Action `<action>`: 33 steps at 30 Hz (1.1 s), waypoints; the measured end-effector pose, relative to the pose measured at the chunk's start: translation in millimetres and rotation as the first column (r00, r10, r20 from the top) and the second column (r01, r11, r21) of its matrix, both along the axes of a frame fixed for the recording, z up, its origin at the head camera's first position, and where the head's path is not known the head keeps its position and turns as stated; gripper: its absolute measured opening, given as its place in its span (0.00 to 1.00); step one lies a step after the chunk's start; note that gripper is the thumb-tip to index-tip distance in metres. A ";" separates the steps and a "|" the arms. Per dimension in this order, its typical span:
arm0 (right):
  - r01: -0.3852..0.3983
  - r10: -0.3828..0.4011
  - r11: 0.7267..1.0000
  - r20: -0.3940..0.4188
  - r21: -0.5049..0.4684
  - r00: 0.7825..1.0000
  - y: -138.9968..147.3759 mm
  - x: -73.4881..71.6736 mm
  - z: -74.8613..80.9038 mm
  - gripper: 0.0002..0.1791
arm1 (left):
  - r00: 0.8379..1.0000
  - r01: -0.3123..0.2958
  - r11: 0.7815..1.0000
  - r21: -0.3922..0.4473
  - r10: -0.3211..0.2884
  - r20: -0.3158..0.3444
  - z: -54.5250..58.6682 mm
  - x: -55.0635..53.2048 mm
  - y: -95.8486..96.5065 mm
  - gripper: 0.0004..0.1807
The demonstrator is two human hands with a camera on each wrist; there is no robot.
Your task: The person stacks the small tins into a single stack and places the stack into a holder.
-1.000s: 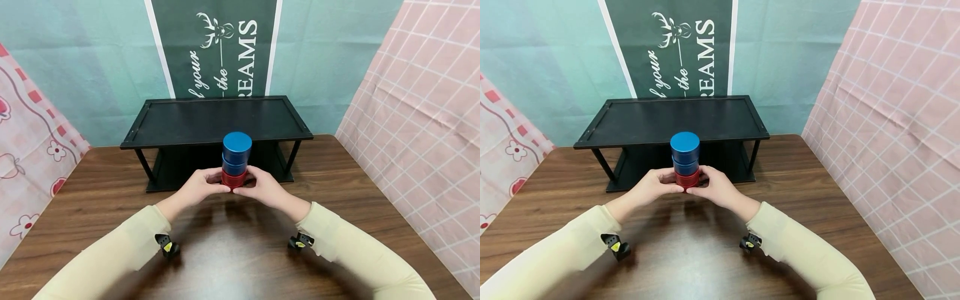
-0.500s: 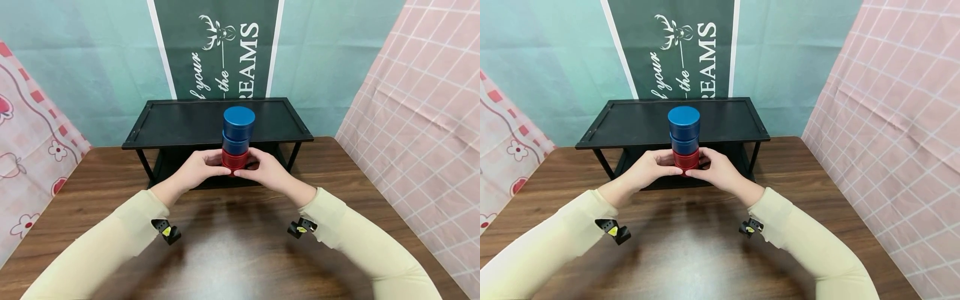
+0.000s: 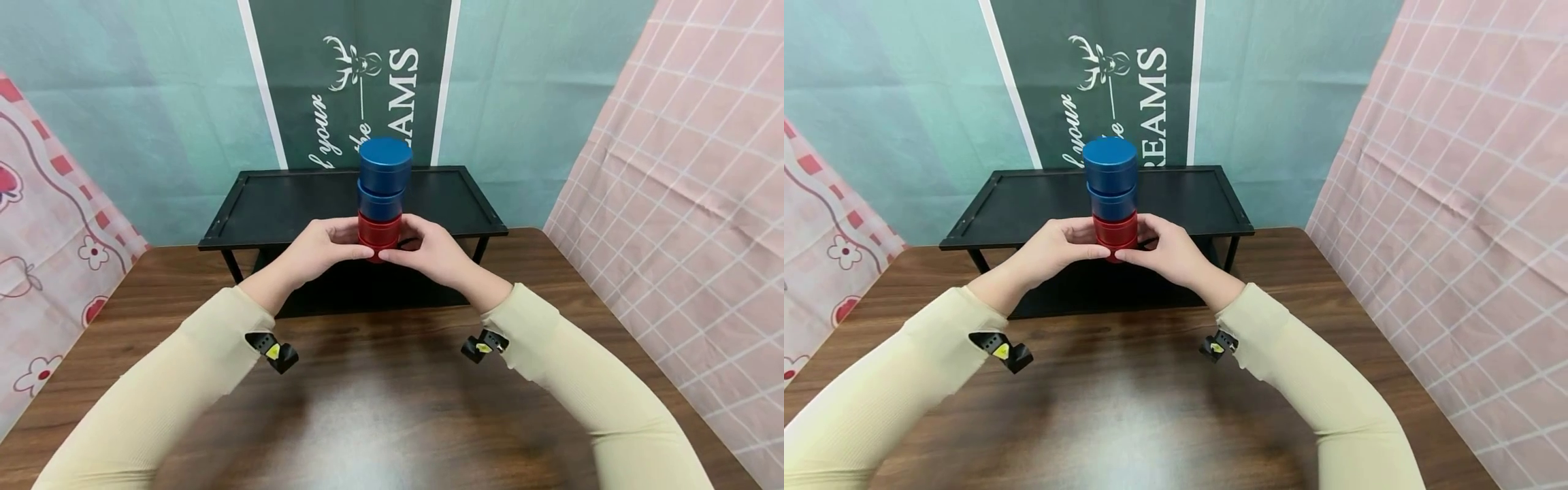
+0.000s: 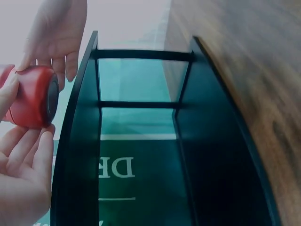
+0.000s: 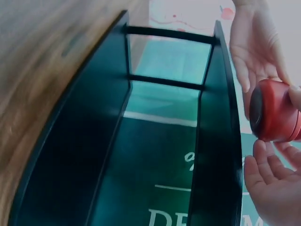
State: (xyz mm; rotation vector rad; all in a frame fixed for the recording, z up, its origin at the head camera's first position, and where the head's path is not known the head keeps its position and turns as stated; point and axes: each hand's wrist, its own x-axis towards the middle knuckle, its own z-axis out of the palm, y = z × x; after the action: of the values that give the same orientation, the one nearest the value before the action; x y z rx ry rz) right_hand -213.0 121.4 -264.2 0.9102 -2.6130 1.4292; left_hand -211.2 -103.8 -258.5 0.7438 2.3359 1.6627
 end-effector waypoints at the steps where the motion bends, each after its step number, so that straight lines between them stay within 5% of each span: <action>1: -0.001 0.001 1.000 -0.009 0.006 1.000 -0.1 -2.0 0.9 0.28 | 1.000 0.002 1.000 0.000 -0.002 -0.003 1.8 -1.7 0.1 0.30; 18: -0.010 0.007 0.999 0.048 0.051 0.999 -4.5 -44.8 8.7 0.33 | 0.997 -0.067 0.992 -0.110 0.063 -0.038 12.4 -36.7 -2.7 0.30; 33: 0.055 -0.061 0.993 0.054 0.109 0.997 -9.3 -63.5 5.0 0.32 | 0.991 -0.074 0.994 -0.085 0.083 0.108 10.7 -63.4 -3.3 0.32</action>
State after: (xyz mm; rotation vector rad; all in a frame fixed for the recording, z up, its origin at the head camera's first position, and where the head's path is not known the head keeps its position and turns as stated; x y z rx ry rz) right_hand -276.5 112.1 -259.2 0.8068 -2.7570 1.3324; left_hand -274.6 -107.1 -247.7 0.5360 2.3663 1.5855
